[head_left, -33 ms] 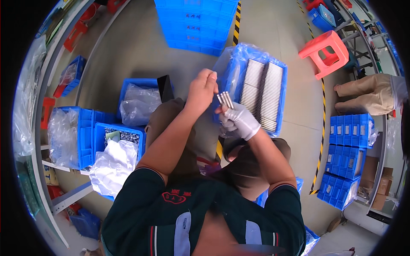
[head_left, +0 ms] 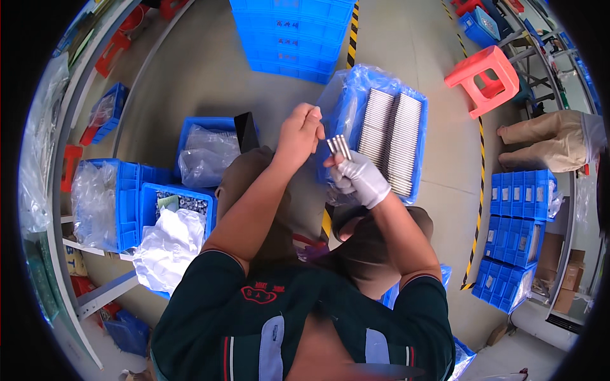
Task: The person assembles metal components by attaching small metal parts onto metal rods by hand and stacks the assembled rods in rows inside plastic crates.
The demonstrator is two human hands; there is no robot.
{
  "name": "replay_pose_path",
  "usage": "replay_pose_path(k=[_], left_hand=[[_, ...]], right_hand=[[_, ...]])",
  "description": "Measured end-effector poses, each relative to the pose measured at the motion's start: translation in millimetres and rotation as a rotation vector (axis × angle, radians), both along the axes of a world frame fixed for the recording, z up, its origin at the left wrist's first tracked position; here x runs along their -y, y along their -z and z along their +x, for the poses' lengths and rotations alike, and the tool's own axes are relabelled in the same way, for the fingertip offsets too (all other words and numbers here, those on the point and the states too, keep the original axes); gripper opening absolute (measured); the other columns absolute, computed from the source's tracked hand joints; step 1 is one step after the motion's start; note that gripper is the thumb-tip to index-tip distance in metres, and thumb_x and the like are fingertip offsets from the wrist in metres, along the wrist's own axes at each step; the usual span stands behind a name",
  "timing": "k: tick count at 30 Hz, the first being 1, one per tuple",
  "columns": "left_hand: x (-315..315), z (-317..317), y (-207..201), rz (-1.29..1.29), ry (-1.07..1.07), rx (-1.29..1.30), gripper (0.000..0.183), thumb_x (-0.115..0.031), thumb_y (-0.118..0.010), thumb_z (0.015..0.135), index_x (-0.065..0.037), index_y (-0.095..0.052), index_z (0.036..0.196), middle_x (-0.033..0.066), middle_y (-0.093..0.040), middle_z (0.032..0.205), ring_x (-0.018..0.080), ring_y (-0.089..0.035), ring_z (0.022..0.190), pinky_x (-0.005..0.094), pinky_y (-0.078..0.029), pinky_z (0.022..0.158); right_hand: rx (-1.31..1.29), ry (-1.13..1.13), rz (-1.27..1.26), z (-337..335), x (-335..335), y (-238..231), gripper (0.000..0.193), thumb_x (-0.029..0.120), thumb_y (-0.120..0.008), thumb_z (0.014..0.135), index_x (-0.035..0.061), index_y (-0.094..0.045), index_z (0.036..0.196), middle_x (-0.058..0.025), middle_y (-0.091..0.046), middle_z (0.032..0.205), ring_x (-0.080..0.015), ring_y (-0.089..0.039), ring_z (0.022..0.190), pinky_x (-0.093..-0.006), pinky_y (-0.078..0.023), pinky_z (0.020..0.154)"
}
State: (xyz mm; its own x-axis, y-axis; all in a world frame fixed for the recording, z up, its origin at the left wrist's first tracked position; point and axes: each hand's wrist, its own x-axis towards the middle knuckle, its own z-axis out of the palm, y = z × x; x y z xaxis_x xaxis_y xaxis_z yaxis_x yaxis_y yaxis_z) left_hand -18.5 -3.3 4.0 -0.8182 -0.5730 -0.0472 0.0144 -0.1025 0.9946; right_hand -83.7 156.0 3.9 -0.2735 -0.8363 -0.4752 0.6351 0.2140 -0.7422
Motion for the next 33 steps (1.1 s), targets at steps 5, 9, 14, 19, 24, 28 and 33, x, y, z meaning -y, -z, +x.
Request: replay_pose_path(k=[5, 9, 14, 19, 24, 28, 33], left_hand=[[-5.9, 13.3, 3.2, 0.325, 0.11, 0.045, 0.023, -0.026, -0.042, 0.093, -0.005, -0.047, 0.089, 0.0056, -0.051, 0.065, 0.0075, -0.037, 0.044, 0.0206, -0.026, 0.041], [-12.4, 15.9, 5.3, 0.484, 0.224, -0.023, 0.024, -0.028, -0.042, 0.093, -0.005, -0.047, 0.087, 0.0056, -0.05, 0.064, 0.0072, -0.036, 0.046, 0.0204, -0.026, 0.042], [-16.5, 15.3, 4.5, 0.594, 0.286, -0.079, 0.023, -0.028, -0.044, 0.093, -0.006, -0.048, 0.088, 0.0046, -0.049, 0.064, 0.0075, -0.037, 0.048, 0.0206, -0.029, 0.045], [-16.8, 17.4, 2.4, 0.735, 0.354, -0.146, 0.016, -0.021, -0.047, 0.091, -0.006, -0.051, 0.089, 0.0043, -0.051, 0.069, 0.0091, -0.042, 0.054, 0.0217, -0.033, 0.05], [-18.7, 18.5, 4.8, 0.789, 0.358, -0.171, 0.012, -0.018, -0.049, 0.089, -0.006, -0.052, 0.088, 0.0033, -0.051, 0.069, 0.0099, -0.044, 0.055, 0.0238, -0.035, 0.052], [-17.5, 20.6, 7.1, 0.758, 0.371, -0.183, 0.01, -0.015, -0.051, 0.088, -0.005, -0.053, 0.089, 0.0029, -0.051, 0.068, 0.0102, -0.045, 0.056, 0.0245, -0.035, 0.053], [-11.5, 23.8, 3.7, 0.578, 0.352, -0.109, 0.01, -0.012, -0.055, 0.086, -0.002, -0.056, 0.09, 0.0033, -0.053, 0.069, 0.0095, -0.046, 0.056, 0.0242, -0.038, 0.053]], right_hand=[[-0.297, 0.141, 0.013, -5.5, -9.9, -16.9, 0.033, 0.034, -0.05, 0.089, 0.0017, -0.057, 0.088, 0.001, -0.046, 0.057, -0.0047, -0.034, 0.043, -0.0184, -0.022, 0.038], [-0.29, 0.244, 0.047, -7.6, -11.9, -27.7, 0.031, 0.032, -0.052, 0.089, 0.0022, -0.059, 0.086, 0.0015, -0.046, 0.053, -0.0049, -0.035, 0.041, -0.019, -0.023, 0.039], [-0.424, 0.334, 0.092, -2.3, -8.2, -23.2, 0.019, 0.022, -0.055, 0.087, 0.0034, -0.058, 0.087, 0.0008, -0.048, 0.057, -0.0048, -0.037, 0.045, -0.0191, -0.025, 0.04], [-0.636, 0.374, 0.087, -3.8, -6.9, -18.5, 0.012, 0.012, -0.06, 0.083, 0.0023, -0.06, 0.077, 0.0003, -0.052, 0.056, -0.0039, -0.042, 0.047, -0.0198, -0.033, 0.043], [-0.829, 0.361, 0.1, 0.5, -4.4, -24.9, 0.011, 0.012, -0.062, 0.081, 0.0008, -0.061, 0.078, 0.0013, -0.052, 0.055, -0.0036, -0.044, 0.049, -0.0204, -0.036, 0.045], [-0.942, 0.353, 0.134, 3.8, -4.1, -27.2, 0.01, 0.011, -0.063, 0.08, 0.0006, -0.062, 0.08, 0.0011, -0.052, 0.055, -0.0034, -0.045, 0.05, -0.0209, -0.037, 0.045], [-1.239, 0.354, 0.076, 4.7, -3.7, -32.4, 0.009, 0.01, -0.064, 0.079, 0.0018, -0.062, 0.08, -0.0007, -0.052, 0.055, -0.0043, -0.043, 0.049, -0.0224, -0.038, 0.045]])
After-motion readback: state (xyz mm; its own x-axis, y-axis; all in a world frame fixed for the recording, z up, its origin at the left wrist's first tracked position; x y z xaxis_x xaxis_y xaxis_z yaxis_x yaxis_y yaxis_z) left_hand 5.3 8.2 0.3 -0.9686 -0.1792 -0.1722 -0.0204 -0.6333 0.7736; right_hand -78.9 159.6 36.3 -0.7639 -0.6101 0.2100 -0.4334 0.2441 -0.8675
